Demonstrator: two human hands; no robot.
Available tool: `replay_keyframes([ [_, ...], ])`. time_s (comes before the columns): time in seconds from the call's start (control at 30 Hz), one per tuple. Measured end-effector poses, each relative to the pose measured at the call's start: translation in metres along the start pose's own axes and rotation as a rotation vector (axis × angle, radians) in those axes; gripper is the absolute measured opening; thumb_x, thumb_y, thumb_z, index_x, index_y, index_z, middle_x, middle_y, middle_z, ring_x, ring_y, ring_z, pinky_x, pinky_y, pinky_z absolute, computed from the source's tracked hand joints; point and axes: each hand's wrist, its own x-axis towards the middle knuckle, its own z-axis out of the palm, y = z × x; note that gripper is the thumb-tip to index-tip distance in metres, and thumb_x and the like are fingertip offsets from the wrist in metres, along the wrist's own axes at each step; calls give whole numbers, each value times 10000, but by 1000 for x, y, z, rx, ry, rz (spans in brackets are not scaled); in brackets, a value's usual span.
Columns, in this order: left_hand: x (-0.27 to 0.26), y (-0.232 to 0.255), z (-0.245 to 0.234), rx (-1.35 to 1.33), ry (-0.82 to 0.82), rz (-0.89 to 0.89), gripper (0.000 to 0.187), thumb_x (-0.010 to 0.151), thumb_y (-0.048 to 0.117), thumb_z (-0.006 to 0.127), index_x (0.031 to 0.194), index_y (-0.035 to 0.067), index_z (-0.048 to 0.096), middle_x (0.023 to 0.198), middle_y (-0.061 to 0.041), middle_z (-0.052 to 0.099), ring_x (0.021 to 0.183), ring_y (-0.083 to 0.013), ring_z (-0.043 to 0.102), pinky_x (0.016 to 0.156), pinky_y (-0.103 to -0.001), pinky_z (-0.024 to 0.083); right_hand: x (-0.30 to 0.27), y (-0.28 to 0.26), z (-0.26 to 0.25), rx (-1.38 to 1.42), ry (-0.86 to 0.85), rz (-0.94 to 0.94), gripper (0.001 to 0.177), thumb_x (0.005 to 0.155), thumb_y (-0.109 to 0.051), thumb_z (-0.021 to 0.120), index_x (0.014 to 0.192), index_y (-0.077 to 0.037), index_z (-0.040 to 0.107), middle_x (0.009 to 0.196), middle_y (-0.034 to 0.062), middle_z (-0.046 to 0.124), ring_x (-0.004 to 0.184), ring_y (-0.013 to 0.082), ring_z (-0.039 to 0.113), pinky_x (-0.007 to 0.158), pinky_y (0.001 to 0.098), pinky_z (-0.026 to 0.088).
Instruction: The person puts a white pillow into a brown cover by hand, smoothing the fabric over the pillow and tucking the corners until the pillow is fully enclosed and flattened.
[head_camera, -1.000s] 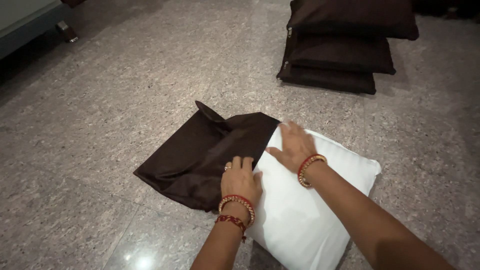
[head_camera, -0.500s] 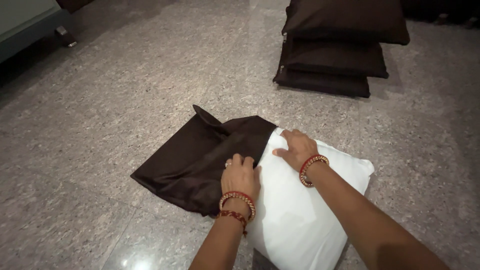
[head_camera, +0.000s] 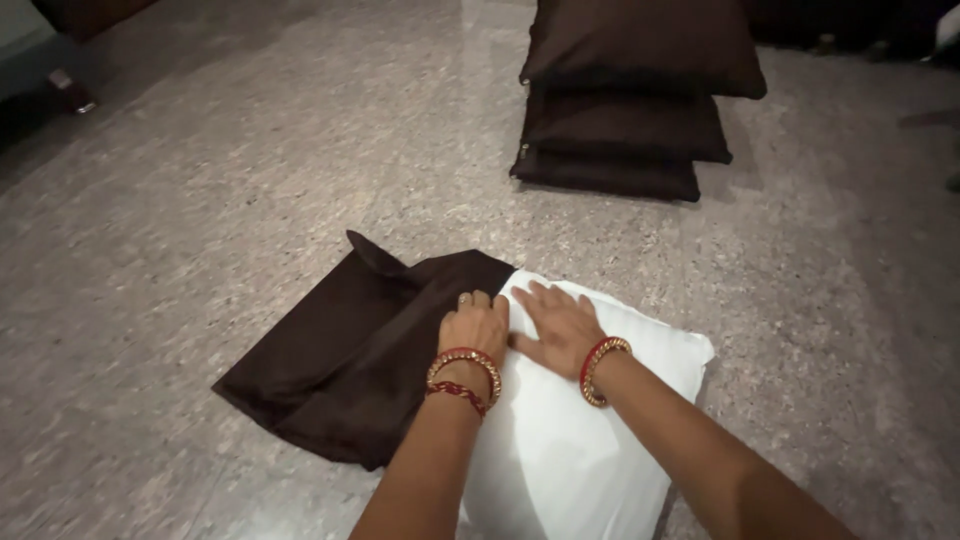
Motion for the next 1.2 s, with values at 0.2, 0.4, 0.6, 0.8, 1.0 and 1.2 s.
replay_keyframes([
  [0.2,23,-2,15,32,-23,-8,278,877,181,670,1128,61,669,1171,-111,660,1120,-266,635,786,-387,594,-16,-5,-6,-14,-9,-99,920,894,-628,582,1601,-171,211,1693,131,119,1559,338,113,1233,561,112],
  [0.4,28,4,12,-275,63,169,325,862,104,631,1180,54,679,1232,-86,688,1126,-351,627,867,-413,563,-15,-13,-3,-163,-37,-187,958,837,-617,651,1566,-120,279,1650,177,197,1524,383,140,1193,621,119],
  [0.6,21,17,6,-369,110,262,419,841,54,595,1254,55,666,1313,-117,666,1119,-371,624,897,-429,552,-1,2,23,-284,-145,-187,663,899,-541,595,1459,-198,506,1557,93,446,1505,353,274,1242,663,123],
  [0.8,-8,18,-8,-314,22,142,534,872,50,611,1394,130,534,1383,-173,553,1144,-375,601,863,-458,545,14,20,42,-237,73,-155,850,916,-482,637,1570,-42,320,1644,200,250,1530,348,171,1196,575,143],
  [1.0,-58,3,-40,-221,-50,-237,323,838,39,681,1126,70,540,1132,-155,547,1090,-335,613,838,-422,564,-9,-6,1,-29,-18,56,837,934,-631,533,1593,-210,235,1695,51,137,1573,270,92,1250,540,107],
  [1.2,-114,-23,-49,-126,10,-432,296,747,55,692,997,87,538,1056,-136,563,1037,-343,634,805,-438,574,-24,-30,-9,-40,125,113,731,938,-520,588,1550,-207,338,1627,118,266,1505,320,210,1189,585,181],
])
